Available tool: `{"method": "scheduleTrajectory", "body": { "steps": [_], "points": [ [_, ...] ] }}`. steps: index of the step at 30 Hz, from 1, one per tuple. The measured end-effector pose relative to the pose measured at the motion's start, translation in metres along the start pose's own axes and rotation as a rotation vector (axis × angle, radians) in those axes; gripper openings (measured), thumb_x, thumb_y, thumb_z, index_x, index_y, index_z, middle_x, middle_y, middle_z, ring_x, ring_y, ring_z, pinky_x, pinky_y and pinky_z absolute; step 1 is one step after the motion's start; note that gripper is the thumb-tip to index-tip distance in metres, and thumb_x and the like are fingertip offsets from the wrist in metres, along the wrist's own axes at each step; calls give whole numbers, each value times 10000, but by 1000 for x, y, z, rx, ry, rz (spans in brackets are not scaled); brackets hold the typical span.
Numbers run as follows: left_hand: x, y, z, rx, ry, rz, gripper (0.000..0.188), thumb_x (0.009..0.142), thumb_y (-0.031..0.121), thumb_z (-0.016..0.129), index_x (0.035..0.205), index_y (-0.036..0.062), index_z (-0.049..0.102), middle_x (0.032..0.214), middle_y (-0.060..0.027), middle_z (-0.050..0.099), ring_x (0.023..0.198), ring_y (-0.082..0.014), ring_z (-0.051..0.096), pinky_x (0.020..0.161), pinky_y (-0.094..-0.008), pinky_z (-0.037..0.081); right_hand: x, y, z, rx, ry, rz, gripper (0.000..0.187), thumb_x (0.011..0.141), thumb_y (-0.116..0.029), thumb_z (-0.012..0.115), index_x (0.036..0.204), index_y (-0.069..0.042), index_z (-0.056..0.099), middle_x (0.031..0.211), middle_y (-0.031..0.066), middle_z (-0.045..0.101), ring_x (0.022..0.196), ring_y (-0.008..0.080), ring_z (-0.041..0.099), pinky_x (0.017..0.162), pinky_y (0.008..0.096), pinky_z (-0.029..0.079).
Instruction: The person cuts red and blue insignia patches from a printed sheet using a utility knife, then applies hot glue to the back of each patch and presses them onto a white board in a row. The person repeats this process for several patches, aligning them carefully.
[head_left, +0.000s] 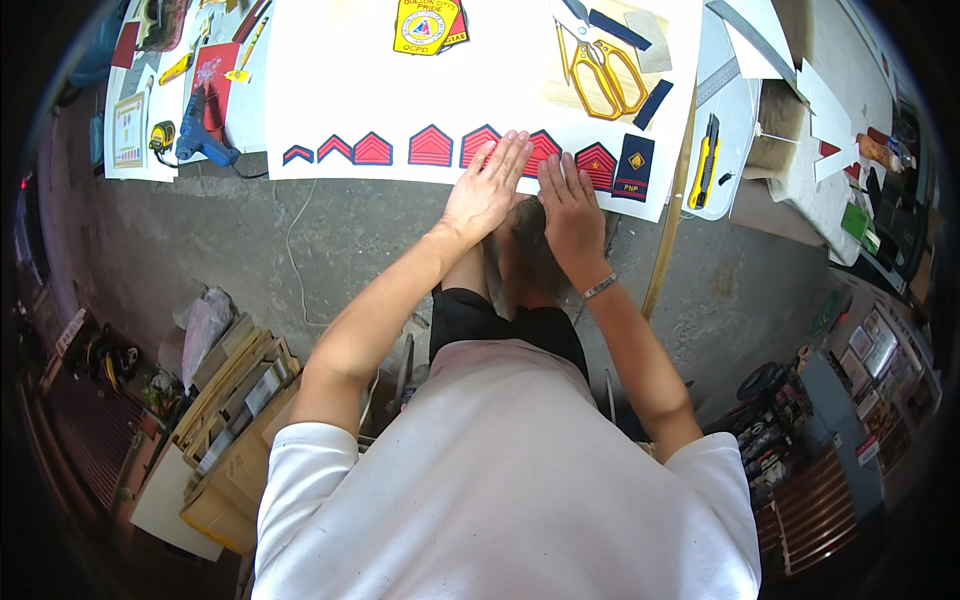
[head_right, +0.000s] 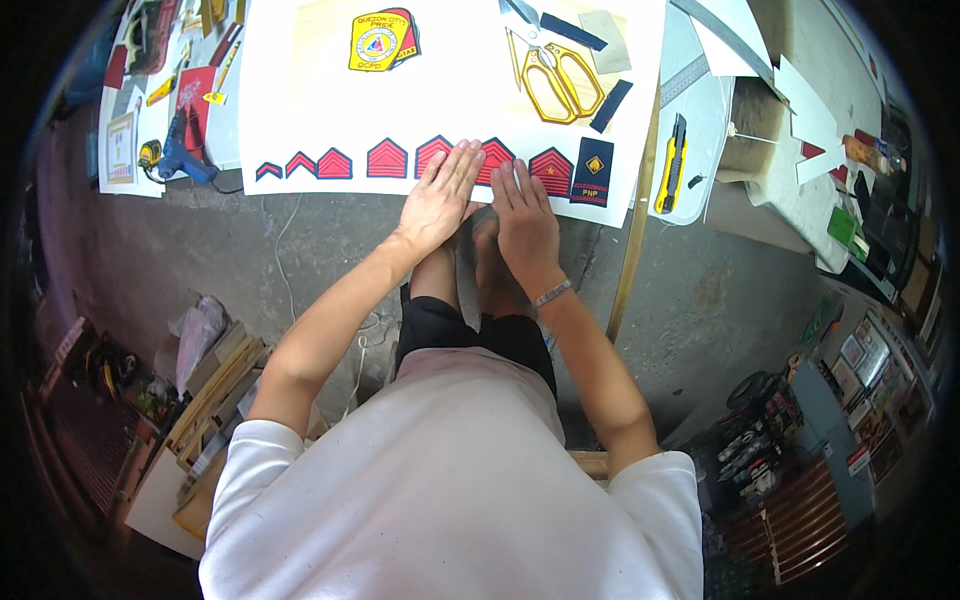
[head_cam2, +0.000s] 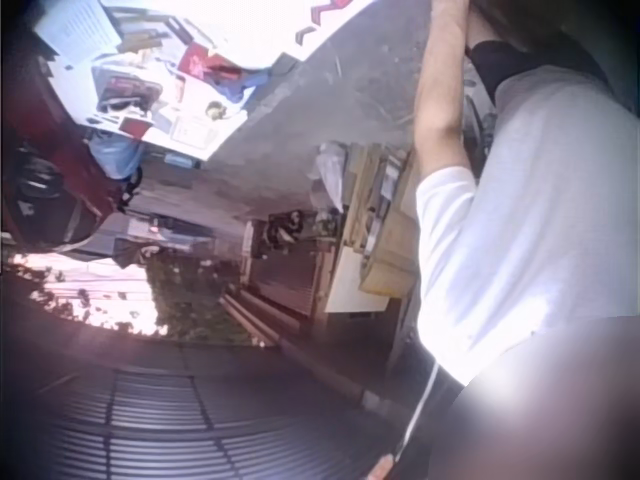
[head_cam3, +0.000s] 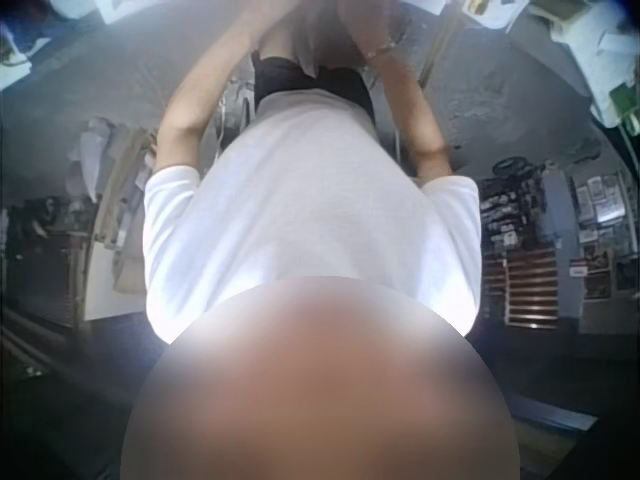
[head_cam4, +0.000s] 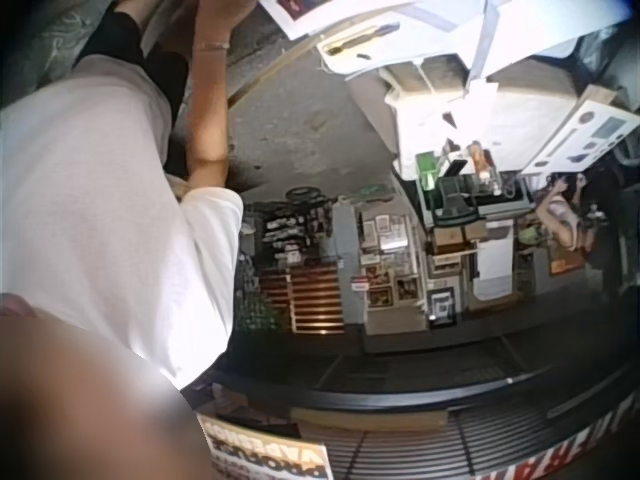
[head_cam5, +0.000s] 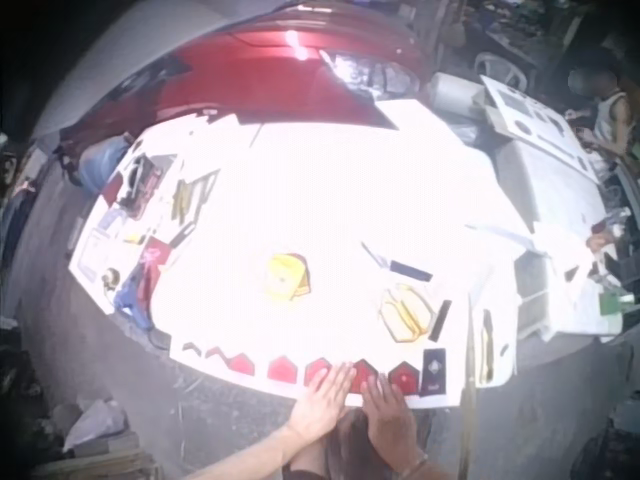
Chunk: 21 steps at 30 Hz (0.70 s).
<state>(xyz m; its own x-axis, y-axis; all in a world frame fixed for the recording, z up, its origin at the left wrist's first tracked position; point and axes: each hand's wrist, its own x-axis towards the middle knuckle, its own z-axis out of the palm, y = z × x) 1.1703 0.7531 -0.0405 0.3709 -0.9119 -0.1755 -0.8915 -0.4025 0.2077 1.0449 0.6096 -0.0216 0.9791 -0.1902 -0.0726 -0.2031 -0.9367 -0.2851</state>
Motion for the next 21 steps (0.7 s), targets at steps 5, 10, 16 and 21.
{"method": "scheduleTrajectory", "body": {
  "steps": [5, 10, 16, 21],
  "points": [
    [1, 2, 0, -11, -9, -8, 820, 953, 429, 602, 1590, 13, 296, 1683, -129, 260, 1569, -261, 208, 1263, -442, 188, -11, -11, 2, -2, 9, 47, 439, 1007, -171, 537, 1430, -54, 556, 1496, 106, 551, 1456, 282, 440, 1215, 431, 321],
    [-3, -2, -18, -208, 5, -8, 830, 941, 403, 641, 1588, 15, 295, 1675, -139, 272, 1564, -272, 223, 1261, -448, 201, 3, -11, -21, 38, -50, 59, 446, 1001, -232, 574, 1404, -40, 581, 1470, 145, 569, 1432, 342, 460, 1211, 462, 319],
    [-71, 8, -39, -808, 112, -520, 526, 972, 288, 682, 1393, 10, 535, 1421, -156, 575, 1292, -282, 559, 1121, -423, 415, 92, -18, -12, 189, 294, 214, 631, 1015, -355, 567, 1528, -21, 414, 1569, 277, 391, 1488, 443, 326, 1210, 546, 270],
    [-55, 21, -5, -2030, 304, -1235, 383, 1062, 392, 566, 1236, 55, 614, 1157, -90, 708, 1000, -213, 681, 951, -392, 523, 130, -29, 18, 42, 168, 188, 770, 1006, -467, 542, 1599, -44, 292, 1640, 281, 255, 1524, 448, 242, 1205, 575, 257]
  ]
}}
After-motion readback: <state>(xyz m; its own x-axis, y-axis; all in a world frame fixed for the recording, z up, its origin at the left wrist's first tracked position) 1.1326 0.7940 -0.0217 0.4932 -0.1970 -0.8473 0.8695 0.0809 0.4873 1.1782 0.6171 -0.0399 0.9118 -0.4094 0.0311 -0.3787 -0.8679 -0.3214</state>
